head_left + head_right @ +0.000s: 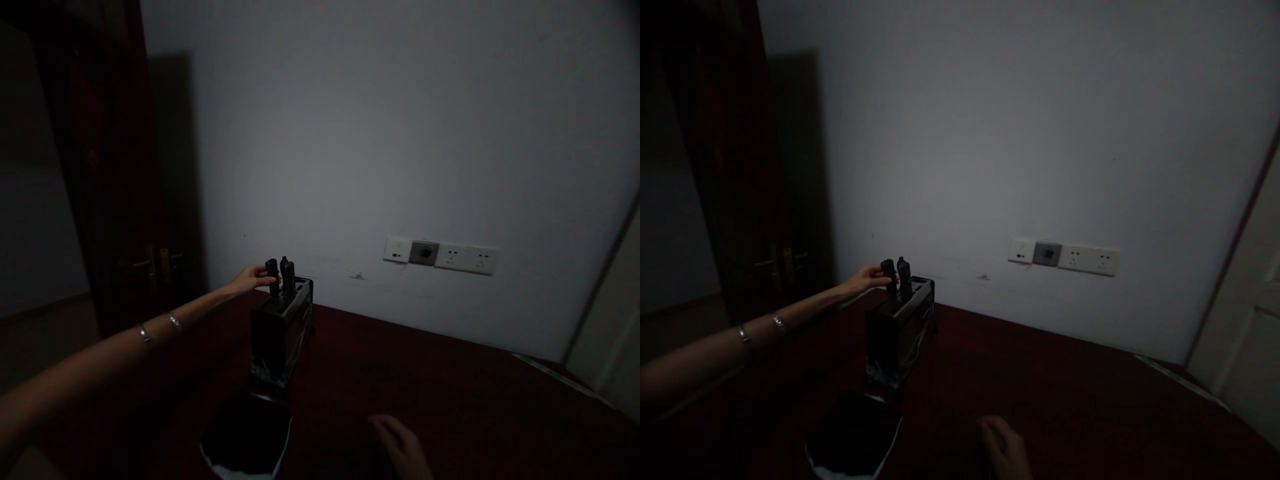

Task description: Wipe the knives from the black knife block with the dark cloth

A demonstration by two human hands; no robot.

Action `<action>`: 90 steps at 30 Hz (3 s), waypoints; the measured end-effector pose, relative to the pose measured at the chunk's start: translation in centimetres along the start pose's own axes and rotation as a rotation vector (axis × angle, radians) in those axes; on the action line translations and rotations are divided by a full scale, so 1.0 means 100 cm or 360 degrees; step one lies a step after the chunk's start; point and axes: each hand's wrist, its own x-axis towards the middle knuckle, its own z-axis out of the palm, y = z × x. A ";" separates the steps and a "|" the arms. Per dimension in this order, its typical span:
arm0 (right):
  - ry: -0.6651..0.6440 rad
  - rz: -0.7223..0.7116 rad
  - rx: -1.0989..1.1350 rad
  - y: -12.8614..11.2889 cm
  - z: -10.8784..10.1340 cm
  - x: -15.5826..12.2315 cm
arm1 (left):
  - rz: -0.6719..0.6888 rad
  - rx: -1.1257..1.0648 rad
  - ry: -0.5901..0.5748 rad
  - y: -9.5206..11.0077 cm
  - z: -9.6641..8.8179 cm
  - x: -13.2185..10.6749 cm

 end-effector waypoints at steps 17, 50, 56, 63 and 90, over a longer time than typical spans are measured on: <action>0.0049 0.0054 0.0178 -0.002 0.003 0.000 | 0.0160 -0.0017 0.0086 0.076 -0.051 0.035; -0.0236 0.0077 0.0901 -0.211 -0.094 -0.035 | 0.0487 -0.0032 -0.0173 0.179 0.121 -0.022; -0.0367 0.0354 0.1306 -0.200 -0.084 -0.037 | 0.0563 -0.0124 -0.0296 0.139 0.196 -0.020; -0.0226 0.0500 0.1689 -0.184 -0.077 -0.026 | 0.0809 0.0058 -0.0232 0.117 0.248 -0.037; 0.0236 0.0404 0.1756 -0.139 -0.061 -0.016 | 0.2116 0.1088 0.0441 0.038 0.299 -0.093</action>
